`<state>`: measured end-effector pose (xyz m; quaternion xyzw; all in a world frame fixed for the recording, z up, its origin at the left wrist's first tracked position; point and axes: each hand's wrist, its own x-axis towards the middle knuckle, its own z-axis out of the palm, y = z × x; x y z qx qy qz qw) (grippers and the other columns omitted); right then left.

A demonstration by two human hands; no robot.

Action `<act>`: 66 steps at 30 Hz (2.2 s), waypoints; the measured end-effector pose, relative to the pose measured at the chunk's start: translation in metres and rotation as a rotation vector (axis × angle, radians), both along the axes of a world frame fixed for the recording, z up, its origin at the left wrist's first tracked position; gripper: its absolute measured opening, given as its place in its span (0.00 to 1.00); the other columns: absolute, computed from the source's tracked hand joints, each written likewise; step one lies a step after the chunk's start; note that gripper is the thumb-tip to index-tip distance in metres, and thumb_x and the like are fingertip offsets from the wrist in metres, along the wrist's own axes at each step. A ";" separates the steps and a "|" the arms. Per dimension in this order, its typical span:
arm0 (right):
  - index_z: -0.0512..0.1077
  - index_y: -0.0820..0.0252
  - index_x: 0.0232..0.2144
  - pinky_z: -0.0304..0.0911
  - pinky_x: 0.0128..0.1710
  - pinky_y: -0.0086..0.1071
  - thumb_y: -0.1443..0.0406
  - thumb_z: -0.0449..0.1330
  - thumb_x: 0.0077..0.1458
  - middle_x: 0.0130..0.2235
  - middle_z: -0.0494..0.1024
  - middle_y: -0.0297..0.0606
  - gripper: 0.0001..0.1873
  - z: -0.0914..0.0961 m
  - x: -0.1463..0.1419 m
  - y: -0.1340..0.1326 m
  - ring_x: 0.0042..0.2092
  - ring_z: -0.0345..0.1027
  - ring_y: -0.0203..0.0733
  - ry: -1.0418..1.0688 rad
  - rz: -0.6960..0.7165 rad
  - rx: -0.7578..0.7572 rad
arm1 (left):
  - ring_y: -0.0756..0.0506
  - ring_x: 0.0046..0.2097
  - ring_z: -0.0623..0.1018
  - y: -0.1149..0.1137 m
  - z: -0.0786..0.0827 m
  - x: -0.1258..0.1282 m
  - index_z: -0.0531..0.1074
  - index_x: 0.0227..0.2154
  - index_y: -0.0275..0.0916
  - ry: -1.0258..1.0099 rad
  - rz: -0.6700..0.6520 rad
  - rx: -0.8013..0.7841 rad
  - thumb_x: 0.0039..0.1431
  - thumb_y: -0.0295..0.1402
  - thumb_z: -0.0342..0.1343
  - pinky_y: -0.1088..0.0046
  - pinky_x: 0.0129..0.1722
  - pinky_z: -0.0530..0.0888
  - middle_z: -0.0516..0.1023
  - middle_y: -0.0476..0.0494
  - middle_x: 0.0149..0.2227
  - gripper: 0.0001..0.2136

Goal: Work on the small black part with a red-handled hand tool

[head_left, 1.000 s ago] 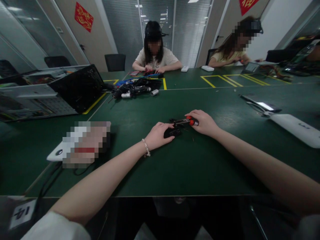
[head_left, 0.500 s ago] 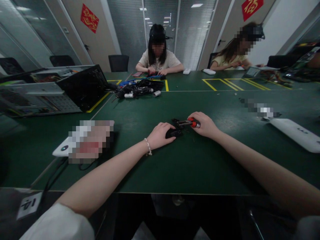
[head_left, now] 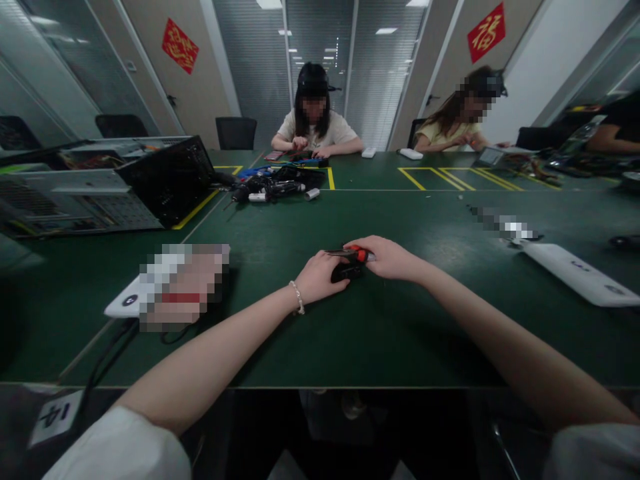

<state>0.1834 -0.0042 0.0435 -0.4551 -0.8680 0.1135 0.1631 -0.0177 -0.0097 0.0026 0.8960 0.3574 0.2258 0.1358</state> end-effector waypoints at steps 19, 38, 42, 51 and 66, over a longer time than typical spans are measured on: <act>0.71 0.50 0.41 0.62 0.42 0.45 0.65 0.54 0.45 0.43 0.74 0.37 0.18 -0.012 0.050 0.003 0.43 0.66 0.49 0.025 -0.194 0.065 | 0.42 0.45 0.69 -0.002 0.007 0.000 0.68 0.42 0.38 0.008 0.040 -0.055 0.52 0.39 0.56 0.62 0.46 0.68 0.71 0.42 0.43 0.16; 0.70 0.53 0.43 0.62 0.40 0.37 0.68 0.52 0.46 0.42 0.74 0.37 0.20 -0.009 0.070 0.006 0.42 0.66 0.44 -0.224 -0.105 0.021 | 0.43 0.46 0.68 -0.003 0.010 -0.002 0.67 0.44 0.39 0.031 0.027 -0.086 0.53 0.39 0.54 0.63 0.46 0.68 0.71 0.43 0.44 0.16; 0.70 0.54 0.42 0.62 0.40 0.38 0.68 0.53 0.46 0.41 0.75 0.37 0.18 -0.011 0.076 0.010 0.41 0.67 0.44 -0.195 -0.127 0.133 | 0.42 0.46 0.68 -0.004 0.011 -0.001 0.68 0.44 0.38 0.037 0.037 -0.094 0.53 0.39 0.54 0.63 0.46 0.68 0.71 0.42 0.44 0.16; 0.68 0.62 0.38 0.61 0.40 0.39 0.67 0.55 0.45 0.40 0.72 0.45 0.15 -0.032 0.043 0.000 0.40 0.65 0.45 -0.134 -0.054 0.423 | 0.42 0.45 0.68 -0.002 0.009 -0.002 0.69 0.42 0.38 0.005 0.134 -0.074 0.52 0.38 0.55 0.63 0.45 0.68 0.71 0.42 0.42 0.15; 0.70 0.60 0.34 0.57 0.34 0.36 0.58 0.56 0.48 0.36 0.73 0.42 0.13 -0.036 0.047 0.005 0.37 0.63 0.44 -0.193 -0.026 0.543 | 0.42 0.44 0.69 0.000 0.006 -0.001 0.69 0.42 0.38 0.015 0.126 -0.047 0.51 0.38 0.56 0.63 0.46 0.67 0.71 0.43 0.41 0.16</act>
